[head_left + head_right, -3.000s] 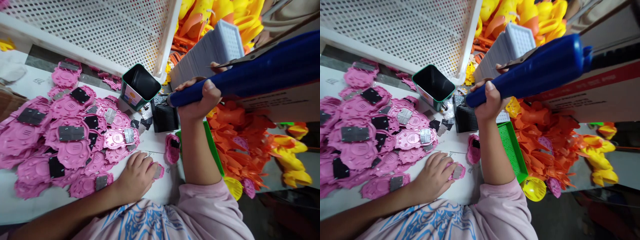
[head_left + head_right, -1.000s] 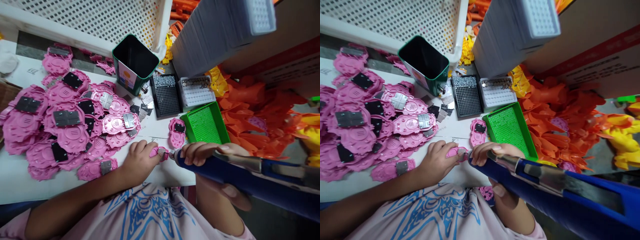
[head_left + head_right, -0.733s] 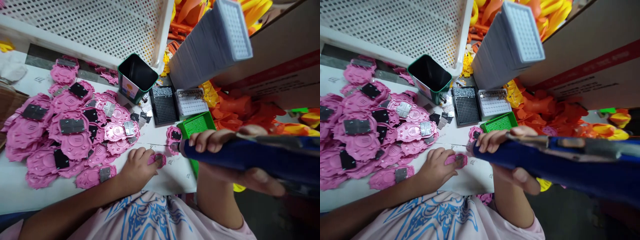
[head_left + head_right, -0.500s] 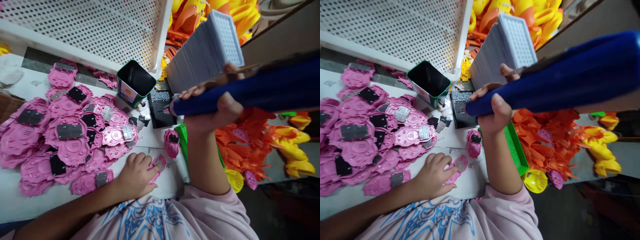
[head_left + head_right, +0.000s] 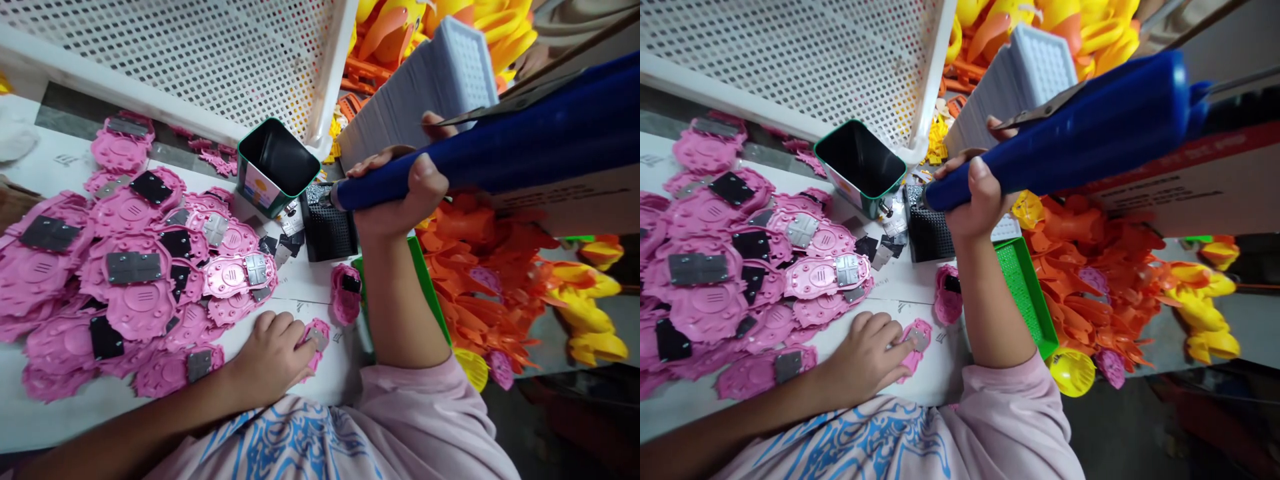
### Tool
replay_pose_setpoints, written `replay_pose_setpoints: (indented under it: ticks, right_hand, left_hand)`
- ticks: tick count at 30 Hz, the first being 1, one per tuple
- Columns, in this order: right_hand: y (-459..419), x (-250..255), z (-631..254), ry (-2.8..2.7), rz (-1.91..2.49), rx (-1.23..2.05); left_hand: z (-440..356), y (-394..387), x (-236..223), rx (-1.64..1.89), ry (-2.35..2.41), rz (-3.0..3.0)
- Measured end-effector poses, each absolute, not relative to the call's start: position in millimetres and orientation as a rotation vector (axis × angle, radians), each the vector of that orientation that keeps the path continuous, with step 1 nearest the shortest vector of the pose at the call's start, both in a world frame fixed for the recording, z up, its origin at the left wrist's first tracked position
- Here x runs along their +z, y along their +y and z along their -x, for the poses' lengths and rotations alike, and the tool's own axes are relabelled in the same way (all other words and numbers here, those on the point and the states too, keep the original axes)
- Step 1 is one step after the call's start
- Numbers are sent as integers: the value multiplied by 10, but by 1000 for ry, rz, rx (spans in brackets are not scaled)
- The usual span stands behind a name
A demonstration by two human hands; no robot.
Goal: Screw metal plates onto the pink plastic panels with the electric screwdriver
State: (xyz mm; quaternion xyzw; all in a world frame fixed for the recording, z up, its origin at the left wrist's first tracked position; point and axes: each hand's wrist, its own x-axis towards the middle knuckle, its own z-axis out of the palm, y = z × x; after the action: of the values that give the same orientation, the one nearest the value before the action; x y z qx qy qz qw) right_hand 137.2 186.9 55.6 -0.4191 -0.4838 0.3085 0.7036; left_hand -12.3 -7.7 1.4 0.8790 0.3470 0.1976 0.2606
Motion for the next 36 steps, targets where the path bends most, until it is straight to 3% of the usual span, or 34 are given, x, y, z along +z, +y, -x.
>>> replay_pose_setpoints:
  ticks: [13, 25, 31, 36]
  right_hand:
    - [1896, 566, -1323, -1056, 928, 692]
    - [1891, 684, -1412, -1043, 936, 712]
    - [1353, 1034, -1574, -1142, 917, 848]
    - [529, 1042, -1802, -1137, 945, 943]
  left_hand:
    - [119, -109, -21, 686, 954, -2411]
    - [117, -122, -62, 620, 938, -2440]
    - [111, -94, -28, 583, 959, -2427]
    - [109, -99, -11, 616, 1010, -2396]
